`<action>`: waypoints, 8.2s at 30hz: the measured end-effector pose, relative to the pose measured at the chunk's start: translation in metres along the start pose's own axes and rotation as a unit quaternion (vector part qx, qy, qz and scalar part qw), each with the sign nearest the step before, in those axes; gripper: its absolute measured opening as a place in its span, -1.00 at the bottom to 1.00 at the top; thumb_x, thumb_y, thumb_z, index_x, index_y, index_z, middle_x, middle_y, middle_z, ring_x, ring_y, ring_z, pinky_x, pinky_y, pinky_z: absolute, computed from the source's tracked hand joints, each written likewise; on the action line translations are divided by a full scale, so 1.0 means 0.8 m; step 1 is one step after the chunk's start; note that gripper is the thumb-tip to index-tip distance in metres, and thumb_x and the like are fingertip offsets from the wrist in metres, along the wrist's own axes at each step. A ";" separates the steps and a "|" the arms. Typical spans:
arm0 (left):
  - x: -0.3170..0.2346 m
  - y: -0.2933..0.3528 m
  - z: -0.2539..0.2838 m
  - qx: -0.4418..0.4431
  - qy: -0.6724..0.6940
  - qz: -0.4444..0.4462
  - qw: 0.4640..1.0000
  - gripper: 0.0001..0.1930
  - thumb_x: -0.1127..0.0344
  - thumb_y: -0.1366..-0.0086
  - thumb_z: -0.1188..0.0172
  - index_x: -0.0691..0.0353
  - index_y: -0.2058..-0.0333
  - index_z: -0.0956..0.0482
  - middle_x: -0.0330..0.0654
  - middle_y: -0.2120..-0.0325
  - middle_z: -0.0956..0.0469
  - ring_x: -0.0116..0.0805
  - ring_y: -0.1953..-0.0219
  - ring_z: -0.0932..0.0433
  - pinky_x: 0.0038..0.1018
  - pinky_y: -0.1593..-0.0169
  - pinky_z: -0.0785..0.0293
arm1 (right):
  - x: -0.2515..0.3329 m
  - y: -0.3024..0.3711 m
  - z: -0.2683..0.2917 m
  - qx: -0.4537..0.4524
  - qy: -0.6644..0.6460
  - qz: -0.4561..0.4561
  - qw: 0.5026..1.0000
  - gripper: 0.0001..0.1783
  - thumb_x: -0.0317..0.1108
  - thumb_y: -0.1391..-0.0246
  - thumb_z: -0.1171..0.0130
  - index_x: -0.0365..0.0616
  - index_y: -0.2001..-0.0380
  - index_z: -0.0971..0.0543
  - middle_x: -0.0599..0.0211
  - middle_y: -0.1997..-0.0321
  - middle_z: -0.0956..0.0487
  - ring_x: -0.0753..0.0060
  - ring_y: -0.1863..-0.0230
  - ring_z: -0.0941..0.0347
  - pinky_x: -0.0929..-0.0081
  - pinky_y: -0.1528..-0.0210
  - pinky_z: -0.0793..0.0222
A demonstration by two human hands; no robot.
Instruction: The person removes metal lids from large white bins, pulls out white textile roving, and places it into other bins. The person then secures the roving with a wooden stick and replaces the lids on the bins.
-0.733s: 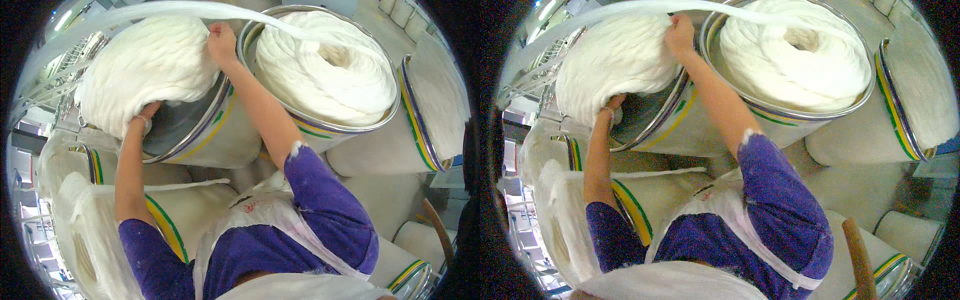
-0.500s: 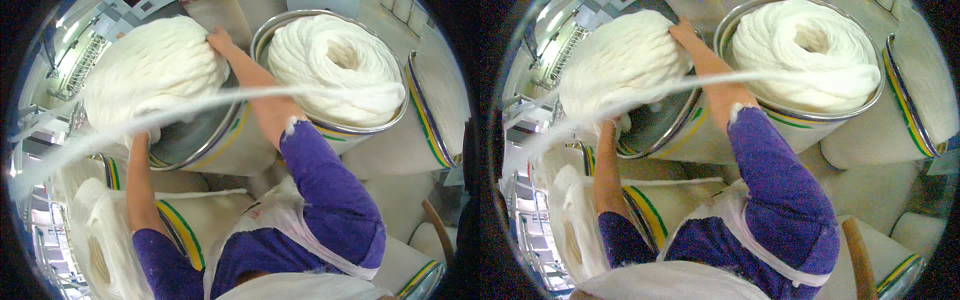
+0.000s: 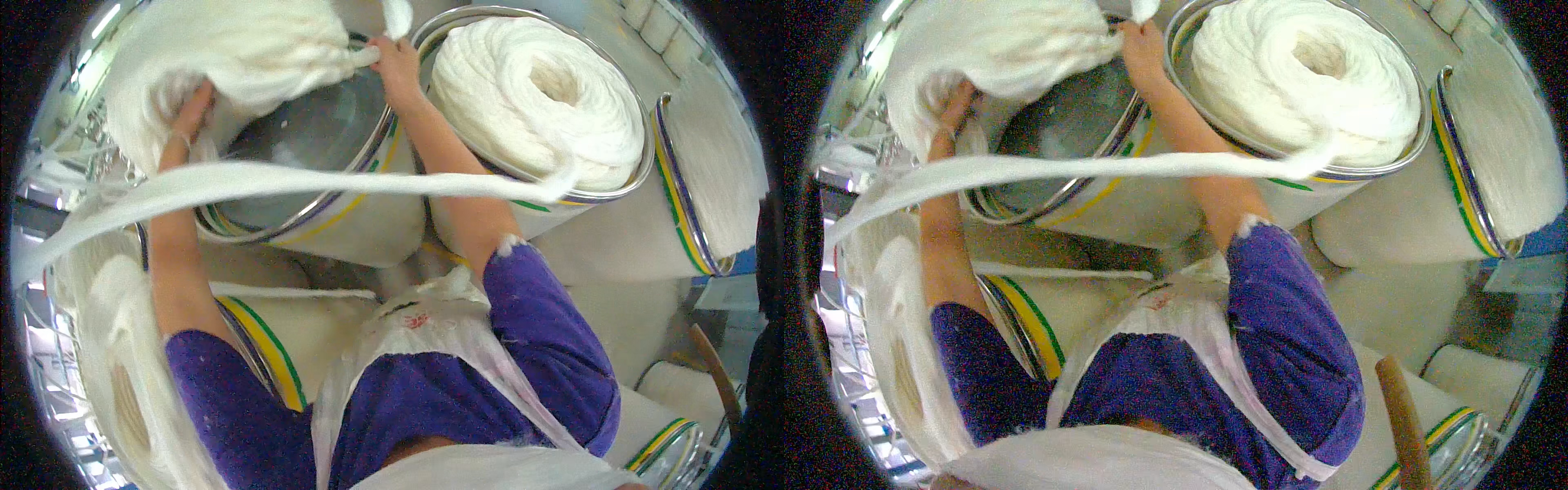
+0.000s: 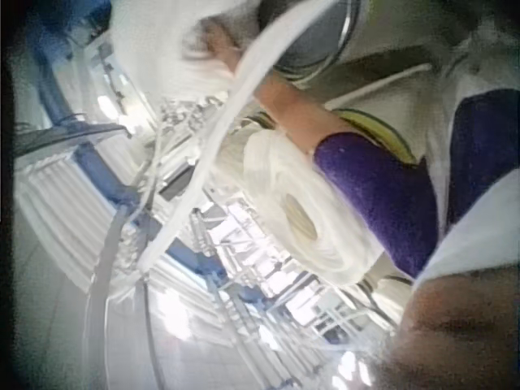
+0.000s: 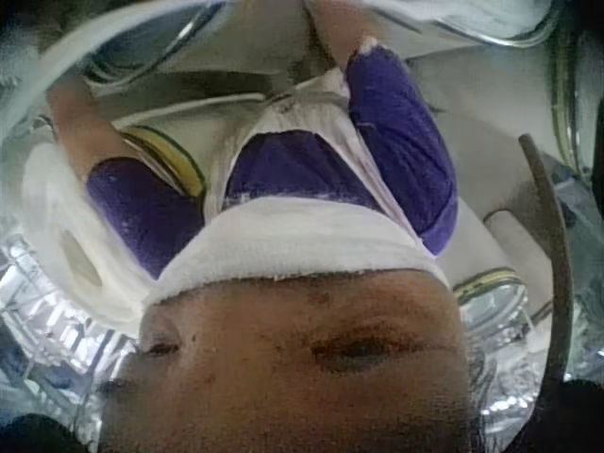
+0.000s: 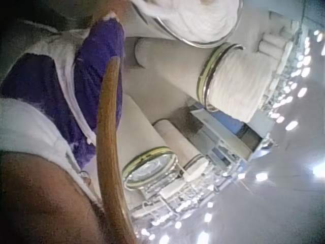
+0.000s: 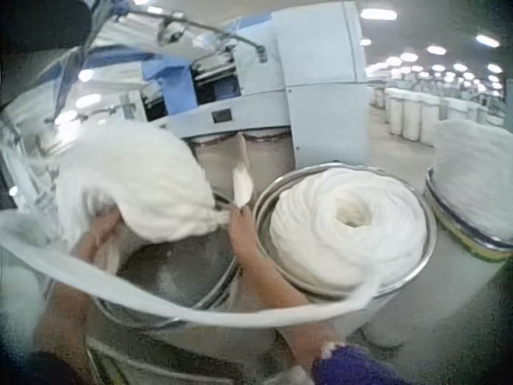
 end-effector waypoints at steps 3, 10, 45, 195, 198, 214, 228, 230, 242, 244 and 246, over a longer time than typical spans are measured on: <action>-0.020 0.001 0.011 -0.006 0.045 -0.022 0.999 -0.06 -0.53 -0.03 0.19 0.10 -0.20 -0.21 -0.09 -0.17 -0.20 0.01 -0.16 -0.19 0.24 -0.04 -0.07 | 0.044 0.073 0.039 0.114 0.075 0.061 0.989 -0.70 -0.23 -0.10 -0.01 -0.24 0.26 -0.54 0.30 0.40 -0.51 0.51 0.42 -0.37 0.58 0.34 -0.29; -0.049 -0.001 0.012 0.038 -0.029 0.046 0.998 -0.32 -0.26 -0.22 0.14 0.14 -0.13 -0.28 -0.17 -0.02 -0.39 -0.33 0.02 -0.36 -0.25 0.06 -0.31 | 0.126 0.274 0.085 0.426 0.215 0.116 0.871 -0.67 -0.35 -0.02 -0.07 -0.24 0.12 -0.47 0.08 0.19 -0.51 0.21 0.17 -0.44 0.36 0.11 -0.33; 0.073 0.605 -0.419 0.104 0.377 0.274 0.878 -0.33 -0.22 -0.21 0.00 0.24 -0.07 -0.35 -0.17 -0.02 -0.40 -0.22 -0.06 -0.35 -0.26 -0.13 -0.24 | -0.026 0.421 0.338 0.123 -0.346 -0.483 0.795 -0.64 -0.24 -0.29 0.30 -0.34 0.12 -0.34 -0.02 0.04 -0.41 0.01 -0.10 -0.30 0.10 -0.22 -0.18; -0.203 0.622 -0.317 -0.006 0.499 -0.038 0.866 -0.36 0.73 -0.04 -0.04 0.19 -0.06 0.01 0.11 -0.01 -0.36 -0.07 0.02 -0.46 -0.21 -0.07 -0.42 | 0.225 0.448 0.312 0.476 0.201 0.090 0.851 -0.68 -0.23 -0.11 -0.12 -0.29 0.20 -0.52 0.16 0.24 -0.53 0.46 0.33 -0.44 0.51 0.28 -0.35; -0.180 0.621 -0.301 -0.018 0.528 0.022 0.849 -0.42 0.74 -0.05 0.01 0.24 -0.03 -0.02 0.11 0.01 -0.37 -0.03 0.00 -0.44 -0.19 -0.10 -0.39 | 0.333 0.418 0.365 0.420 0.175 0.265 0.850 -0.55 -0.27 -0.05 -0.15 -0.20 0.00 -0.42 0.05 -0.10 -0.42 0.10 -0.17 -0.30 0.31 -0.19 -0.19; -0.179 0.604 -0.255 -0.025 0.473 -0.014 0.881 -0.17 0.78 0.03 0.04 0.12 -0.23 0.07 0.07 -0.04 -0.37 -0.05 -0.01 -0.45 -0.18 -0.09 -0.39 | 0.447 0.357 0.446 0.279 0.086 0.555 0.779 -0.74 -0.37 -0.11 -0.05 -0.23 0.14 -0.48 0.18 0.19 -0.49 0.42 0.21 -0.41 0.52 0.20 -0.31; -0.240 0.575 -0.266 0.016 0.260 -0.046 0.964 -0.23 0.71 0.16 -0.20 0.23 -0.05 -0.03 -0.13 0.10 -0.37 -0.20 0.05 -0.46 -0.34 0.05 -0.48 | 0.312 0.347 0.223 0.541 -0.051 0.097 0.834 -0.75 -0.35 -0.03 -0.18 -0.23 0.25 -0.42 0.24 0.33 -0.52 0.59 0.26 -0.49 0.57 0.25 -0.39; -0.246 0.573 -0.269 0.039 0.281 -0.036 0.958 -0.23 0.71 0.15 -0.19 0.23 -0.06 -0.04 -0.14 0.09 -0.37 -0.24 0.05 -0.45 -0.36 0.05 -0.48 | 0.316 0.331 0.214 0.518 0.088 0.185 0.831 -0.80 -0.41 0.00 -0.18 -0.26 0.38 -0.39 0.27 0.48 -0.50 0.60 0.37 -0.50 0.57 0.38 -0.39; -0.247 0.558 -0.268 0.059 0.396 -0.093 0.911 0.01 0.74 0.02 -0.17 0.03 -0.30 0.24 -0.05 0.18 -0.47 -0.22 0.26 -0.58 -0.33 0.16 -0.57 | 0.264 0.325 0.199 0.521 -0.036 0.037 0.852 -0.47 -0.44 0.02 -0.15 -0.26 -0.05 -0.30 0.36 0.35 -0.57 0.62 0.51 -0.45 0.60 0.44 -0.39; -0.250 0.557 -0.265 0.065 0.409 -0.101 0.905 -0.04 0.72 0.01 -0.17 0.06 -0.27 0.18 -0.04 0.18 -0.47 -0.21 0.25 -0.58 -0.33 0.16 -0.57 | 0.261 0.322 0.198 0.517 -0.071 0.034 0.853 -0.49 -0.42 0.01 -0.19 -0.27 -0.04 -0.32 0.35 0.38 -0.56 0.64 0.50 -0.45 0.62 0.43 -0.38; -0.252 0.557 -0.265 0.075 0.408 -0.097 0.904 -0.13 0.70 0.00 -0.18 0.14 -0.23 0.08 -0.03 0.16 -0.46 -0.21 0.25 -0.58 -0.34 0.17 -0.58 | 0.260 0.317 0.201 0.468 -0.007 0.097 0.878 -0.55 -0.32 0.06 -0.31 -0.27 0.12 -0.41 0.36 0.47 -0.54 0.66 0.53 -0.43 0.65 0.47 -0.36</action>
Point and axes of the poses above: each hand's wrist, its own y-axis away from the middle knuckle, its own z-axis out of the back of the hand, x = y × z, the point moved 8 cm from there along -y, towards the middle knuckle
